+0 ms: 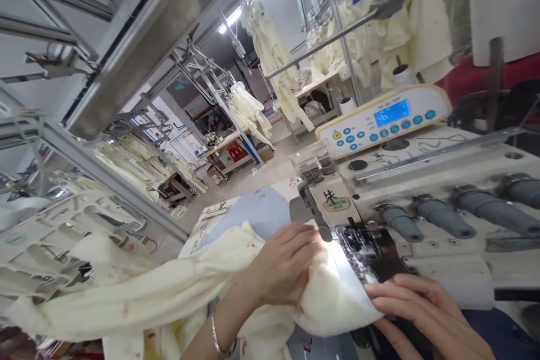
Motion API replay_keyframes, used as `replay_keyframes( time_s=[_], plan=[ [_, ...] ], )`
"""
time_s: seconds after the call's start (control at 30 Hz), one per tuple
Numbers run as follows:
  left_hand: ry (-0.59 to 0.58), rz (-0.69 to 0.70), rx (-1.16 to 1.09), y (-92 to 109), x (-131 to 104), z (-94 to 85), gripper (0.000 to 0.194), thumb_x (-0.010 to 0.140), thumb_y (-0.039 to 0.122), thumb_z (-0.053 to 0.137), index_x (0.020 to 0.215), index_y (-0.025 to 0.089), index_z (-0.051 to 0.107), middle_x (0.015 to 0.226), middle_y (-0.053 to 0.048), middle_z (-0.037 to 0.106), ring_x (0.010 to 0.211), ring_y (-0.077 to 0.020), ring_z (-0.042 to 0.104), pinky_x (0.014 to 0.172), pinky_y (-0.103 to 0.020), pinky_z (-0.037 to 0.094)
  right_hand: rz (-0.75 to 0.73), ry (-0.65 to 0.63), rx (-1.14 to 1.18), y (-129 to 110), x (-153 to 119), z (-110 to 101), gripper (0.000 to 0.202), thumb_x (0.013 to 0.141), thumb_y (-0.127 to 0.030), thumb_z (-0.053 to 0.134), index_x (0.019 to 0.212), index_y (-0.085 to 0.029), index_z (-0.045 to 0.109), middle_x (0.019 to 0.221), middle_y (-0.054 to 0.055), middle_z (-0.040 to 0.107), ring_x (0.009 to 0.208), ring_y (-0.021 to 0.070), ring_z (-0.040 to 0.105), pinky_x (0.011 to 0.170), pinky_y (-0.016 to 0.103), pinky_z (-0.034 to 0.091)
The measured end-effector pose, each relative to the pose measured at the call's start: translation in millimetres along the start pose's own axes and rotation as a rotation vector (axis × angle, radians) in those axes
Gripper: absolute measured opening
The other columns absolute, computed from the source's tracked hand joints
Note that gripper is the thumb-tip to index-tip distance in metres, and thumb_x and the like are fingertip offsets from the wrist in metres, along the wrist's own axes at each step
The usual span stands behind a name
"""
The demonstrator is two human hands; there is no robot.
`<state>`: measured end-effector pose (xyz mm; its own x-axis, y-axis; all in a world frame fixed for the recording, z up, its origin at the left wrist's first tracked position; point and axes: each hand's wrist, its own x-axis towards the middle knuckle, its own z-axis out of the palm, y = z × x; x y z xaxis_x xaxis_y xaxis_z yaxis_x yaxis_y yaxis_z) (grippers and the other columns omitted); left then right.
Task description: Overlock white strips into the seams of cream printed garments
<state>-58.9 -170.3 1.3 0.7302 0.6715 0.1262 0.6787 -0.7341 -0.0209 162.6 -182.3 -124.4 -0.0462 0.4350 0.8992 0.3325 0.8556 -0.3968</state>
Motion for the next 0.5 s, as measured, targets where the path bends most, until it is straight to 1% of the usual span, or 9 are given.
replay_keyframes(
  time_s=[0.1, 0.13, 0.2, 0.23, 0.27, 0.33, 0.4, 0.43, 0.5],
  plan=[
    [-0.154, 0.048, -0.089, 5.2, 9.0, -19.9, 0.043, 0.072, 0.009, 0.049, 0.114, 0.018, 0.056, 0.111, -0.009, 0.064, 0.101, -0.0204, 0.058, 0.091, -0.034, 0.046, 0.020, -0.050, -0.002, -3.0, -2.2, -3.0, 0.013, 0.086, -0.024, 0.059, 0.099, -0.021, 0.061, 0.097, 0.003, 0.066, 0.095, 0.0181, 0.056, 0.087, 0.029, 0.051],
    [-0.207, 0.027, -0.042, 6.5, 12.0, -26.1, 0.039, 0.069, 0.011, 0.051, 0.107, 0.017, 0.059, 0.100, -0.009, 0.065, 0.092, -0.0213, 0.059, 0.084, -0.035, 0.046, 0.024, -0.076, -0.007, -4.0, -1.2, -5.2, 0.015, 0.087, -0.025, 0.058, 0.102, -0.021, 0.060, 0.100, 0.004, 0.065, 0.097, 0.0181, 0.056, 0.089, 0.029, 0.050],
    [-0.265, -0.027, 0.099, 10.8, 16.4, -38.9, 0.020, 0.065, 0.014, 0.056, 0.083, 0.015, 0.061, 0.077, -0.007, 0.062, 0.079, -0.0225, 0.056, 0.075, -0.037, 0.044, 0.032, -0.134, -0.038, -6.6, 4.9, -10.6, 0.019, 0.088, -0.025, 0.055, 0.106, -0.019, 0.059, 0.105, 0.006, 0.062, 0.103, 0.0175, 0.055, 0.090, 0.026, 0.050],
    [-0.279, -0.022, 0.135, 14.7, 17.2, -45.9, 0.009, 0.063, 0.014, 0.057, 0.071, 0.016, 0.058, 0.069, -0.006, 0.059, 0.074, -0.0217, 0.054, 0.073, -0.037, 0.042, 0.032, -0.166, -0.060, -8.4, 9.9, -13.3, 0.021, 0.089, -0.025, 0.052, 0.108, -0.019, 0.058, 0.106, 0.007, 0.061, 0.105, 0.0169, 0.055, 0.088, 0.023, 0.051],
    [-0.285, 0.018, 0.125, 19.9, 17.1, -53.1, 0.006, 0.061, 0.014, 0.057, 0.062, 0.018, 0.053, 0.065, -0.005, 0.057, 0.071, -0.0206, 0.052, 0.072, -0.037, 0.041, 0.027, -0.198, -0.081, -10.9, 15.8, -15.7, 0.023, 0.089, -0.025, 0.050, 0.110, -0.019, 0.058, 0.105, 0.007, 0.061, 0.105, 0.0163, 0.056, 0.085, 0.020, 0.053],
    [-0.290, 0.161, -0.026, 33.1, 14.2, -66.4, 0.012, 0.061, 0.013, 0.058, 0.058, 0.019, 0.049, 0.067, -0.003, 0.057, 0.072, -0.0188, 0.052, 0.074, -0.034, 0.042, 0.003, -0.252, -0.098, -18.2, 27.8, -18.8, 0.027, 0.087, -0.025, 0.047, 0.112, -0.020, 0.058, 0.105, 0.007, 0.060, 0.103, 0.0149, 0.059, 0.079, 0.017, 0.054],
    [-0.308, 0.294, -0.234, 45.2, 10.0, -73.9, 0.011, 0.066, 0.014, 0.060, 0.064, 0.021, 0.051, 0.075, -0.003, 0.061, 0.076, -0.0180, 0.054, 0.080, -0.031, 0.044, -0.002, -0.267, -0.065, -28.5, 34.9, -19.3, 0.030, 0.083, -0.023, 0.049, 0.113, -0.021, 0.056, 0.106, 0.006, 0.060, 0.101, 0.0144, 0.061, 0.081, 0.018, 0.054],
    [-0.303, 0.310, -0.297, 49.3, 8.3, -74.1, 0.010, 0.070, 0.015, 0.059, 0.067, 0.021, 0.053, 0.078, -0.003, 0.064, 0.079, -0.0181, 0.055, 0.083, -0.031, 0.044, 0.017, -0.268, -0.039, -34.3, 34.9, -18.6, 0.031, 0.081, -0.023, 0.051, 0.112, -0.022, 0.055, 0.107, 0.005, 0.059, 0.101, 0.0141, 0.062, 0.082, 0.018, 0.054],
    [-0.245, 0.257, -0.334, 52.0, 7.6, -67.2, 0.007, 0.076, 0.016, 0.057, 0.072, 0.021, 0.056, 0.086, -0.004, 0.067, 0.084, -0.0190, 0.057, 0.088, -0.032, 0.044, 0.078, -0.261, 0.022, -45.4, 26.6, -16.3, 0.029, 0.079, -0.023, 0.057, 0.108, -0.023, 0.054, 0.106, 0.005, 0.058, 0.099, 0.0134, 0.062, 0.082, 0.016, 0.053]
  ],
)
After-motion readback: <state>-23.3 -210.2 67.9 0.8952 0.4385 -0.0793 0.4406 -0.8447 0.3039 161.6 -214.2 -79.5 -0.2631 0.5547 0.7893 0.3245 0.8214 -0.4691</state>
